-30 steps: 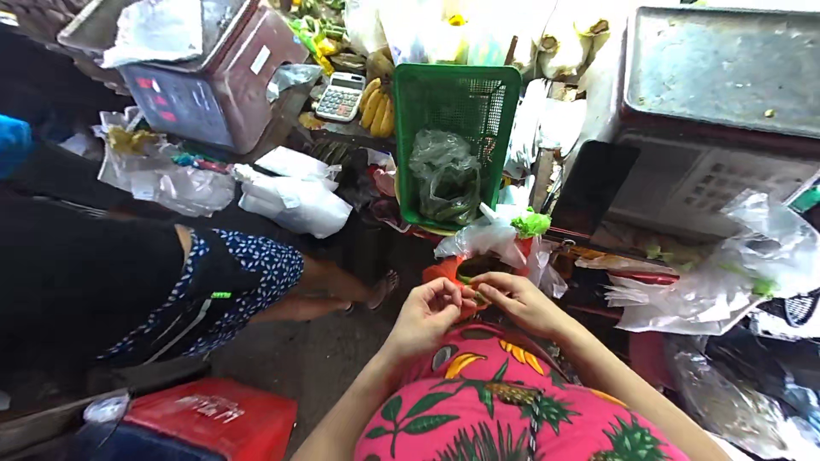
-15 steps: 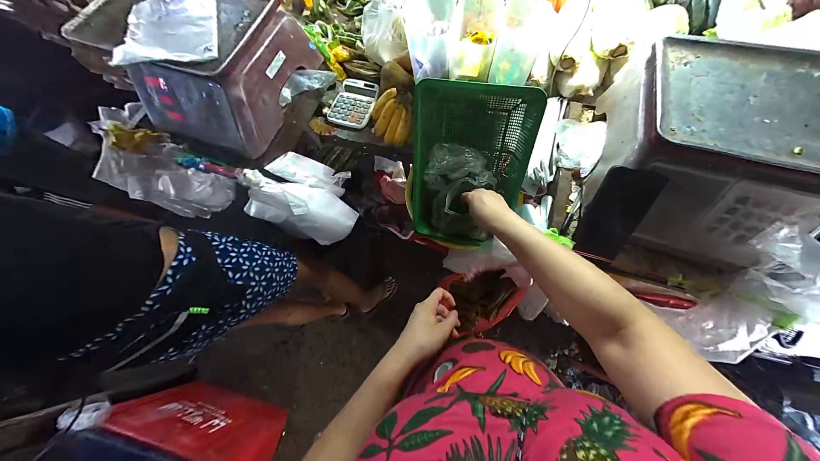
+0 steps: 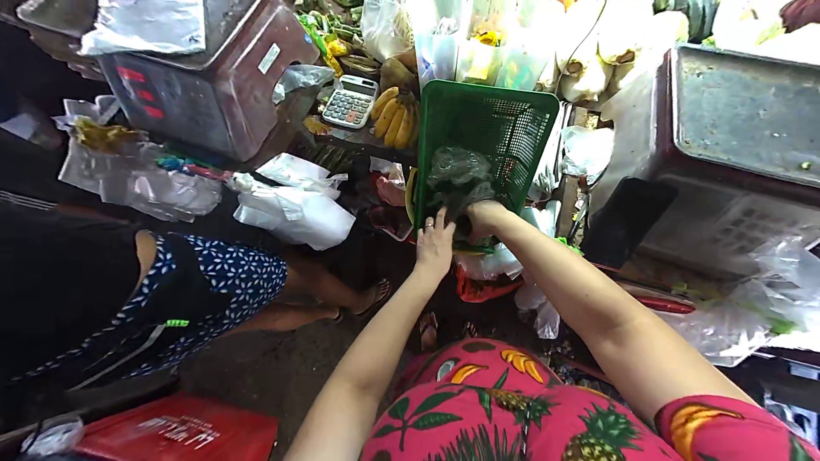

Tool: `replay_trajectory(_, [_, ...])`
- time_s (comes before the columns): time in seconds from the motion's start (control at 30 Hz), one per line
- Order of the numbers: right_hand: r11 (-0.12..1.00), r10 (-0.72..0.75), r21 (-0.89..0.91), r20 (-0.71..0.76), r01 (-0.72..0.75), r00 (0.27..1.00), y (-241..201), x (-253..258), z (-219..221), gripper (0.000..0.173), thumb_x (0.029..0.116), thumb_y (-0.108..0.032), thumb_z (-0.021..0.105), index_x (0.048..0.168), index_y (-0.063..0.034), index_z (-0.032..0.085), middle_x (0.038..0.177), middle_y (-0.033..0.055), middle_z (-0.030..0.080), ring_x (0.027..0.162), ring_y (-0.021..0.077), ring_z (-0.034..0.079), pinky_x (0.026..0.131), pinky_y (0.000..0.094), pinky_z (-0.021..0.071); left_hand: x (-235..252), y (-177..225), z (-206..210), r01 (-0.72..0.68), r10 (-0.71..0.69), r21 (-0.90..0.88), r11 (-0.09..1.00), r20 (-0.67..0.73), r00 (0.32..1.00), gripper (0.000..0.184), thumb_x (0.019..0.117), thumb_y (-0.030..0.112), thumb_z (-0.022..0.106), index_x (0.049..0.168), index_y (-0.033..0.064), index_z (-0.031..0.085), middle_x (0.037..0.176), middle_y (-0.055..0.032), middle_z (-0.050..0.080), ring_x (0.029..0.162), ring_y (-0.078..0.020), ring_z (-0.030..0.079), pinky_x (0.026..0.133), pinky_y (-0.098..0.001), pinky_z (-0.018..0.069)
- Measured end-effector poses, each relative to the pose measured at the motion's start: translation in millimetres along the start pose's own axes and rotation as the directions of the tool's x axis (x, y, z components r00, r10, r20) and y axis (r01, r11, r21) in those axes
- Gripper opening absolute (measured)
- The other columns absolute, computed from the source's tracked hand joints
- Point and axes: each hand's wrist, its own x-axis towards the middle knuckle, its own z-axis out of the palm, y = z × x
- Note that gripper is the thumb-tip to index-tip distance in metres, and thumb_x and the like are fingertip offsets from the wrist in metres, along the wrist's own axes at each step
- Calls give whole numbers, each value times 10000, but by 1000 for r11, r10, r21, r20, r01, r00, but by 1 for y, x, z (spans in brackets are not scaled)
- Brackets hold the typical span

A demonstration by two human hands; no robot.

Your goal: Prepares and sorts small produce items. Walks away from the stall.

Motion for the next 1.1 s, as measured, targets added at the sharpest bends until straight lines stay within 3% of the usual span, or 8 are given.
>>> replay_trajectory(0.13, [999,33,2,-13,-33,999,-7,11,8,613,793,-406,860,1264,-54,685,1266,225,669,1230,437,603,1010,687,455,-3,-19,-2,19,-19,10,1000,-42,999,233,990,155,646,1206,125,729,1511,-187,468,1351,-390,490,1070,-527,462])
replay_trajectory(0.27, [997,59,-39,-34,-60,998,-22,12,14,562,868,-392,802,1221,28,676,1272,257,653,1223,449,603,1009,670,463,-14,-25,-5,-34,34,-51,998,-3,999,252,1022,168,582,1225,116,722,1371,-234,562,1262,-404,562,1032,-535,494])
replay_trajectory(0.4, [999,43,8,60,-43,997,-26,11,2,652,841,-363,819,1327,22,619,1355,284,601,1299,475,544,1056,705,407,-16,-20,-9,-97,98,-29,995,38,994,294,987,92,576,1249,123,705,1415,-211,555,1293,-404,546,1032,-548,483])
replay_trajectory(0.57, [986,122,94,157,-138,980,-23,9,-10,733,812,-452,826,1325,32,627,1363,297,590,1319,472,527,1057,720,389,-14,-24,-20,-41,46,-59,997,89,995,443,1052,464,505,1250,121,704,1477,-235,494,1346,-420,493,1066,-577,434])
replay_trajectory(0.67, [975,151,139,163,-174,975,-19,9,-15,792,782,-379,872,1374,55,573,1375,303,574,1326,454,525,1067,685,401,-8,-20,-24,8,-4,-85,996,50,999,402,1092,360,431,1255,104,695,1431,-228,529,1309,-397,534,1049,-525,479])
replay_trajectory(0.83, [973,150,172,38,-154,988,-12,-7,-21,820,729,-351,904,1442,-123,570,1383,241,599,1309,443,547,1059,695,416,7,-2,-42,107,-104,-165,980,24,994,453,1000,-9,464,1432,77,569,1430,-192,551,1241,-344,614,1038,-459,523])
replay_trajectory(0.97, [951,169,288,-167,-116,971,-7,-35,-25,737,784,-374,871,1445,-245,570,1301,195,664,1230,428,609,997,689,456,21,0,-53,176,-158,-149,973,125,979,682,963,25,581,1594,186,378,1527,-187,444,1251,-378,596,1018,-516,531])
replay_trajectory(1.1, [764,140,629,-382,145,914,24,-49,-15,612,751,-213,910,1295,-130,645,1158,195,697,1066,366,680,917,637,535,28,-18,-44,175,-134,-220,960,187,973,663,921,74,642,1550,128,439,1548,-227,414,1291,-396,568,1039,-557,512])
